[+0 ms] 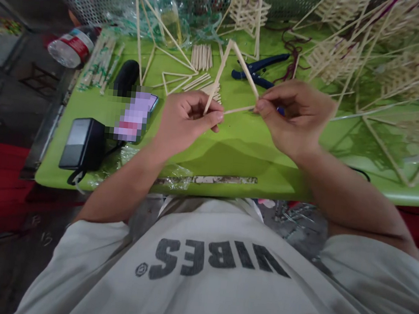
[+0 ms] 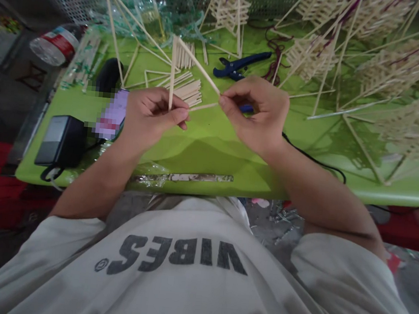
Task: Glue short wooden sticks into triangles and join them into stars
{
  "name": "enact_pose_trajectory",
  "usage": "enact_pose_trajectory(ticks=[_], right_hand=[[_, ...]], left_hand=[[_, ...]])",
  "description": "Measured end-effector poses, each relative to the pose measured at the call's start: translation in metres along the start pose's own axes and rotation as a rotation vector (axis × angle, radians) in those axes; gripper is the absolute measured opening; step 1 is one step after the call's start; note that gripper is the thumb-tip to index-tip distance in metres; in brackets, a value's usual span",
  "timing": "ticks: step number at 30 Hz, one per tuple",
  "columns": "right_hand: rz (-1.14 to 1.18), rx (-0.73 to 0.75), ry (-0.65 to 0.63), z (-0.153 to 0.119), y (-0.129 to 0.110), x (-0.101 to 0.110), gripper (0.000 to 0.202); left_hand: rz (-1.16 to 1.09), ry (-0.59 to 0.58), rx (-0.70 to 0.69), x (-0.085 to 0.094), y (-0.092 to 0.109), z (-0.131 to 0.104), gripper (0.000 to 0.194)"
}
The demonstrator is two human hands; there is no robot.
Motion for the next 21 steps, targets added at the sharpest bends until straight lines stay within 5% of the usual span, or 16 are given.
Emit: enact_pose_trajectory(ticks=[4, 8, 12, 14, 18, 19, 21], right_hand=[[0.037, 0.045, 0.028, 0.008, -0.009, 0.009, 0.033], [0.12, -0.164, -0.021, 0.007, 0.0, 0.014, 0.018], [0.262, -0.064, 0.015, 0.006, -0.019, 0.021, 0.019], [0.364, -0.076, -0.175, 0.005, -0.031, 0.013, 0.022], [0.577, -0.146, -0.874, -0.012, -0.054, -0.009, 0.02], [0.544, -0.117, -0.895, -0.011, -0.053, -0.009, 0.021], [0.384, -0.053, -0.626, 0.004, -0.043, -0.002, 0.028]], left_hand=[[0.018, 0.01, 0.041, 0.001, 0.0, 0.0, 0.019], [0.024, 0.043, 0.096, 0.003, 0.002, 0.0, 0.026], [0.008, 0.073, 0.13, 0.004, -0.002, 0.002, 0.029], [-0.03, 0.081, 0.134, 0.004, -0.005, 0.003, 0.028], [-0.064, 0.096, 0.115, 0.005, -0.006, 0.005, 0.031], [-0.058, 0.097, 0.111, 0.005, -0.005, 0.006, 0.031], [-0.048, 0.097, 0.106, 0.005, -0.003, 0.006, 0.03]])
Point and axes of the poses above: each hand's wrist, its own z-axis towards the middle knuckle, its own x-axis out of the back of the hand, y = z × x, the point moved 6 cm from there along z, towards the middle knuckle, and after that the axes turned 13 degrees about y, right-handed, at the moved point
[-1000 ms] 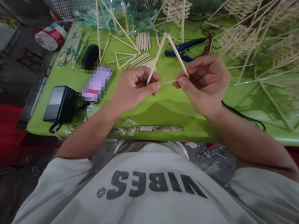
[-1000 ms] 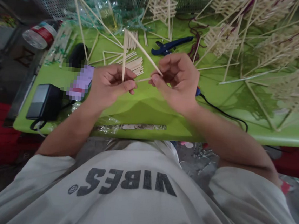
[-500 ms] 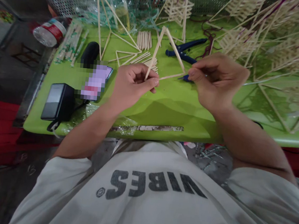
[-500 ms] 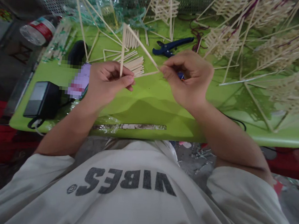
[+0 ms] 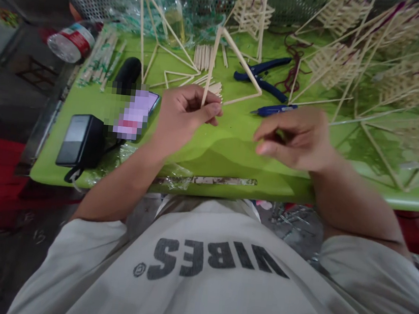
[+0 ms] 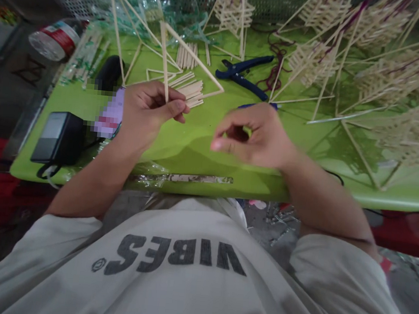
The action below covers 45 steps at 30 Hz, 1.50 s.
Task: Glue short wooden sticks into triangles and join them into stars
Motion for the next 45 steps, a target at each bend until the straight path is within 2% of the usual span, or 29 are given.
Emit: enact_pose_trajectory(ticks=[2, 3, 4, 8, 12, 15, 19, 24, 27, 31, 34, 37, 42, 45], right_hand=[[-0.156, 0.02, 0.349, 0.002, 0.008, 0.022, 0.033], [-0.201, 0.004, 0.456, 0.0, 0.012, 0.028, 0.034], [-0.216, -0.02, 0.505, -0.001, 0.017, 0.03, 0.035], [-0.13, -0.139, 0.442, -0.003, 0.034, 0.021, 0.047], [0.056, -0.277, 0.338, -0.004, 0.044, 0.007, 0.044], [0.27, -0.341, 0.239, -0.004, 0.049, -0.005, 0.045], [0.402, -0.33, 0.196, -0.005, 0.053, -0.018, 0.051], [0.518, -0.265, 0.155, -0.009, 0.047, -0.034, 0.026], [0.531, -0.25, 0.209, -0.013, 0.046, -0.036, 0.022], [0.496, -0.273, 0.316, -0.017, 0.052, -0.032, 0.027], [0.468, -0.303, 0.335, -0.019, 0.054, -0.027, 0.032], [0.435, -0.312, 0.349, -0.018, 0.054, -0.021, 0.027], [0.307, -0.174, 0.508, -0.006, 0.05, 0.004, 0.037], [0.318, -0.112, 0.6, 0.001, 0.046, 0.019, 0.025]], left_hand=[[-0.011, -0.007, -0.011, -0.001, 0.003, -0.001, 0.028], [-0.018, -0.012, -0.017, -0.002, 0.003, -0.001, 0.026], [-0.021, -0.017, -0.019, -0.002, 0.004, -0.002, 0.025], [-0.003, -0.054, -0.007, -0.005, 0.004, -0.005, 0.024], [-0.021, -0.086, 0.004, -0.007, 0.005, -0.008, 0.026], [-0.07, -0.105, 0.081, -0.009, 0.001, -0.008, 0.037], [-0.17, -0.2, 0.217, -0.016, -0.003, -0.009, 0.049], [-0.215, -0.323, 0.341, -0.025, -0.003, -0.013, 0.053], [-0.21, -0.385, 0.388, -0.029, -0.004, -0.017, 0.056], [-0.211, -0.419, 0.405, -0.03, -0.004, -0.02, 0.057], [-0.225, -0.422, 0.396, -0.03, -0.003, -0.02, 0.053], [-0.215, -0.406, 0.364, -0.029, -0.001, -0.019, 0.054], [-0.159, -0.318, 0.293, -0.022, 0.0, -0.013, 0.064], [-0.182, -0.295, 0.288, -0.019, -0.003, -0.012, 0.061]])
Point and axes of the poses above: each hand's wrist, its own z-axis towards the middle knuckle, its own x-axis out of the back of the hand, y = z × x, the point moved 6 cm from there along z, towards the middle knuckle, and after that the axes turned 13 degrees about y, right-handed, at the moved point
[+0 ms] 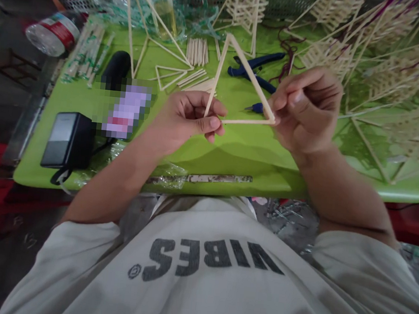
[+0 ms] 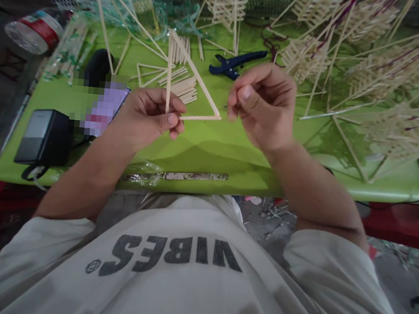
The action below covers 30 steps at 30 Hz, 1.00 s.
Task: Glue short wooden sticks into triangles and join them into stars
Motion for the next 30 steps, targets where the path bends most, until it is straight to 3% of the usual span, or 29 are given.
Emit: enact_pose_trajectory(ticks=[2, 7, 11, 17, 26, 30], right_hand=[[0.012, -0.046, -0.045, 0.002, 0.0, -0.002, 0.022], [0.099, -0.318, -0.4, -0.023, 0.012, -0.024, 0.025], [0.224, -0.353, -0.571, -0.041, 0.01, -0.038, 0.031], [0.288, -0.304, -0.584, -0.047, 0.006, -0.042, 0.014], [0.317, -0.329, -0.523, -0.047, 0.013, -0.038, 0.009], [0.29, -0.319, -0.442, -0.042, 0.018, -0.035, 0.019]], left_hand=[[-0.006, -0.009, 0.004, 0.001, -0.003, 0.001, 0.059], [-0.015, -0.095, 0.037, -0.003, -0.007, 0.001, 0.057], [-0.014, -0.216, 0.079, -0.009, -0.007, -0.001, 0.055], [0.004, -0.284, 0.148, -0.011, -0.006, -0.006, 0.062], [0.053, -0.265, 0.115, -0.013, -0.001, -0.008, 0.069], [0.087, -0.25, 0.095, -0.011, -0.002, -0.007, 0.076]])
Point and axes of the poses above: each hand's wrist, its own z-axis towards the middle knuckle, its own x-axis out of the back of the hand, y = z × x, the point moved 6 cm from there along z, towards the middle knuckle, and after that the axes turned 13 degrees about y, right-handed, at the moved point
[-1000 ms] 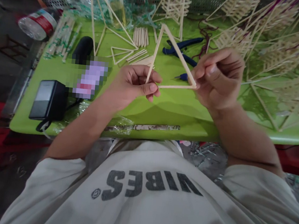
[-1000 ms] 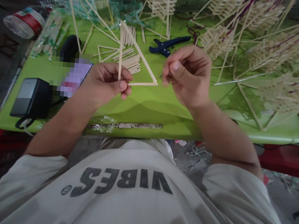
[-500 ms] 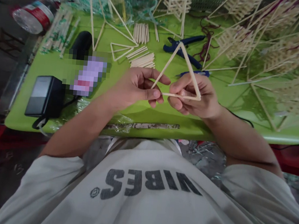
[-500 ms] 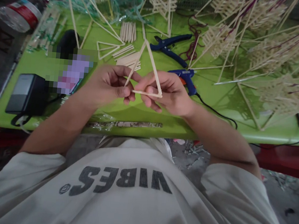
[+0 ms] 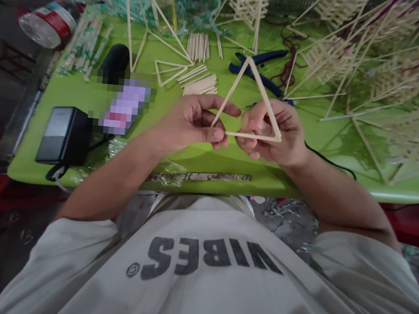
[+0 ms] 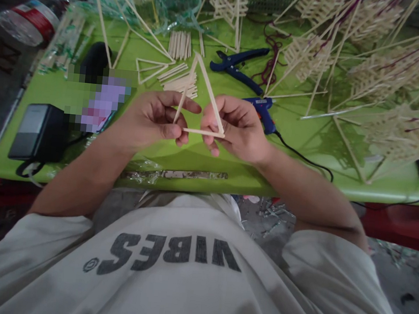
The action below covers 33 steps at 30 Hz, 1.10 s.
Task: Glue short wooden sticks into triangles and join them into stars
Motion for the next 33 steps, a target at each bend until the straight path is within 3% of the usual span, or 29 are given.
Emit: enact_pose_trajectory(ticks=[10, 19, 25, 28, 31, 33], right_hand=[[-0.118, 0.086, 0.261, 0.01, -0.016, 0.015, 0.031], [-0.155, 0.169, 0.567, 0.015, -0.022, 0.044, 0.045], [-0.179, 0.232, 0.6, 0.013, -0.039, 0.039, 0.029], [-0.249, 0.312, 0.59, 0.011, -0.053, 0.027, 0.016], [-0.265, 0.437, 0.638, 0.014, -0.067, 0.024, 0.023], [-0.309, 0.606, 0.737, 0.012, -0.081, 0.03, 0.033]], left_hand=[[0.048, 0.111, -0.005, 0.005, 0.002, -0.002, 0.074], [0.139, 0.205, -0.09, 0.005, 0.009, -0.007, 0.066], [0.256, 0.26, -0.145, 0.005, 0.016, -0.01, 0.057], [0.303, 0.268, -0.156, 0.005, 0.015, -0.009, 0.058], [0.348, 0.296, -0.186, 0.006, 0.012, -0.008, 0.056], [0.372, 0.325, -0.208, 0.008, 0.01, -0.008, 0.052]])
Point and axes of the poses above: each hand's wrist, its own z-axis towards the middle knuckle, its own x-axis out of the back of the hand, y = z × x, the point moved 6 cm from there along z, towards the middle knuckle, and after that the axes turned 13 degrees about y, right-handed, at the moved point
